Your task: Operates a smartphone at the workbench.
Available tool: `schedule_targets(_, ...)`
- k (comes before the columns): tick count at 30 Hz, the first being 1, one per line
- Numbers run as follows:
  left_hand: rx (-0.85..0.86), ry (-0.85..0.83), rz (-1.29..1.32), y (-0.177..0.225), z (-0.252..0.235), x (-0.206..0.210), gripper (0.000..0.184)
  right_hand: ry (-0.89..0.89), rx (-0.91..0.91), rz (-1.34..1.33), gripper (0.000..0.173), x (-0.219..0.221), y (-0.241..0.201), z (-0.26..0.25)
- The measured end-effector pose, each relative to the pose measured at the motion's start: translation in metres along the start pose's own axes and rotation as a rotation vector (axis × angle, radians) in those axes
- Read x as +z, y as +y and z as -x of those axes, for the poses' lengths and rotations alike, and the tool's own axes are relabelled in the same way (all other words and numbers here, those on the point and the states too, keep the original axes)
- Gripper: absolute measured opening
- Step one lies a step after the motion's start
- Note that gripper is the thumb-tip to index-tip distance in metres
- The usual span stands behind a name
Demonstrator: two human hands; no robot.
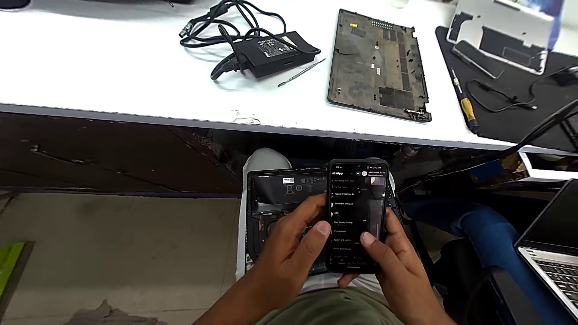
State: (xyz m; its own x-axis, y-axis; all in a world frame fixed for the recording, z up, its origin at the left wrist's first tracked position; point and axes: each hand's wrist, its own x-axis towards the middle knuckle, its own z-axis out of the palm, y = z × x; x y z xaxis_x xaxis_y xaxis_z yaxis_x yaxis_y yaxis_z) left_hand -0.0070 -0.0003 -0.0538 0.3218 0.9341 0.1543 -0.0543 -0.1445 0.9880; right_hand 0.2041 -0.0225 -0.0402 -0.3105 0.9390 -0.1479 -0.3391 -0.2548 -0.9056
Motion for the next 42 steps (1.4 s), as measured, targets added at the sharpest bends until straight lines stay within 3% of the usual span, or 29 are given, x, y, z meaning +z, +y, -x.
schedule_targets(6, 0.011, -0.005, -0.001, -0.002, 0.001, -0.0008, 0.048, 0.011, 0.016, -0.005, 0.039, 0.0012, 0.0011, -0.0014)
schedule_targets(9, 0.009, 0.002, 0.002, -0.0025, 0.0024, -0.001, 0.048, -0.008, 0.009, 0.049, 0.065, 0.0028, 0.0006, 0.0013)
schedule_targets(11, 0.003, 0.009, 0.008, -0.0025, 0.0035, -0.0007, 0.047, -0.024, 0.003, 0.066, 0.073, 0.0038, 0.0009, 0.0027)
schedule_targets(29, -0.085, 0.06, 0.09, -0.0021, 0.0067, 0.0014, 0.042, -0.077, 0.061, 0.007, 0.079, 0.0039, 0.0008, 0.0046)
schedule_targets(36, -0.094, 0.065, 0.09, -0.0022, 0.0071, 0.0017, 0.042, -0.071, 0.058, 0.029, 0.075, 0.0044, 0.0018, 0.0042)
schedule_targets(42, -0.087, 0.064, 0.097, -0.002, 0.0069, 0.0025, 0.044, -0.039, 0.029, 0.0, 0.046, 0.0045, 0.0044, 0.0027)
